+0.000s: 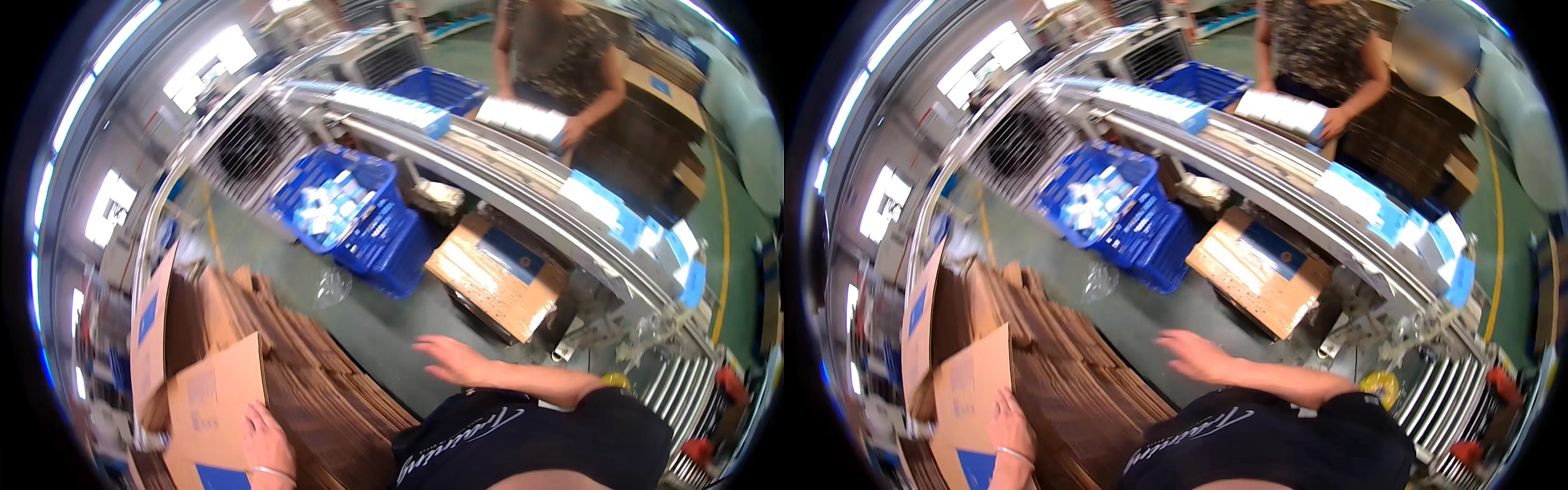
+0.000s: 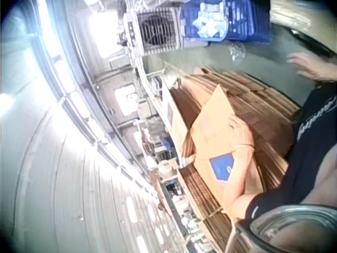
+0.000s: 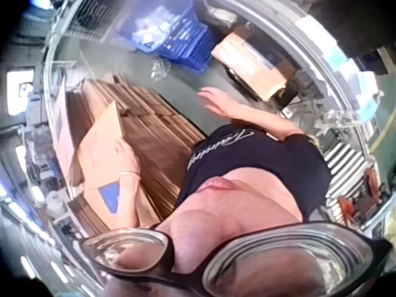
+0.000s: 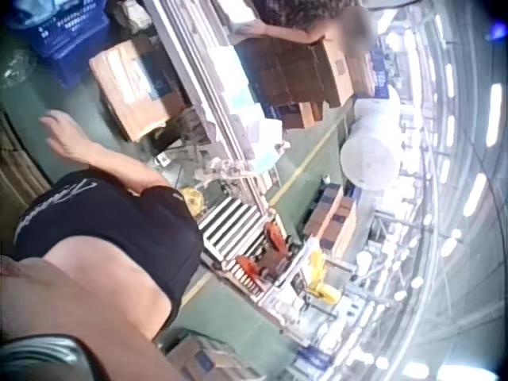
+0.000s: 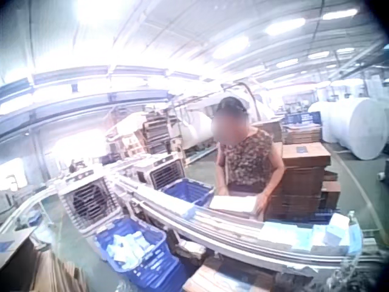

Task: The person packs small blue and white boxes from a conveyor belt into larger brown cardboard boxes. They arrange the items in rows, close the cardboard boxes, and move them to a packing station where they are sealed with tape.

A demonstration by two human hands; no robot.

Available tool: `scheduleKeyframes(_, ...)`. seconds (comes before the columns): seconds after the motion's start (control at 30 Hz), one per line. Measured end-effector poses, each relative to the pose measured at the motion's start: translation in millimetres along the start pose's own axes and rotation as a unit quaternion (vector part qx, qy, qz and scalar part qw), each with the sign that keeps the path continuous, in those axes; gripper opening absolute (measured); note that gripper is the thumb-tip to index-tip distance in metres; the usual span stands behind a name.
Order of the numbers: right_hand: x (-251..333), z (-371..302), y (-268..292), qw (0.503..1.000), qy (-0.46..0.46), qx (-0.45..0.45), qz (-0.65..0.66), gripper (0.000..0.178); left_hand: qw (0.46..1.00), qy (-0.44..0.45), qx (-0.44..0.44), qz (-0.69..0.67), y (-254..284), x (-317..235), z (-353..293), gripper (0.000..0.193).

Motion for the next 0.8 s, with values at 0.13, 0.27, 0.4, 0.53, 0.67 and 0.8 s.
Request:
scheduleKeyframes(0.13,126,59,99,0.887,0.329,-0.204,-0.254,0.064,0.981,-0.141,-0.011,0.136,84,-53,47,0.063)
scheduleKeyframes(0.27,111,96,121,0.926,0.313,-0.116,-0.179,0.064,0.971,-0.153,0.042,0.182,155,-52,112,0.058)
scheduleKeyframes(0.4,74,107,151,0.962,0.241,-0.11,-0.066,0.067,0.978,-0.016,-0.135,0.157,223,67,197,0.034)
scheduleKeyframes(0.53,66,111,223,0.928,0.22,-0.265,-0.142,0.075,0.925,-0.197,-0.32,0.062,345,-80,190,0.01)
scheduleKeyframes(0.67,43,107,298,0.876,0.093,-0.353,-0.315,0.059,0.776,-0.548,-0.31,0.046,344,-276,159,0.013)
scheduleKeyframes(0.8,6,61,312,0.931,-0.078,-0.211,-0.287,0.028,0.664,-0.651,-0.33,-0.162,288,-341,207,0.021)
Point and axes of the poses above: each hand's wrist, its own z-axis towards the middle knuckle, its own y-axis out of the back of the hand, x = y × z, the point moved 6 cm from there along z, towards the middle knuckle, and after that the axes turned 2 degrees about z, right-handed, at the moved point
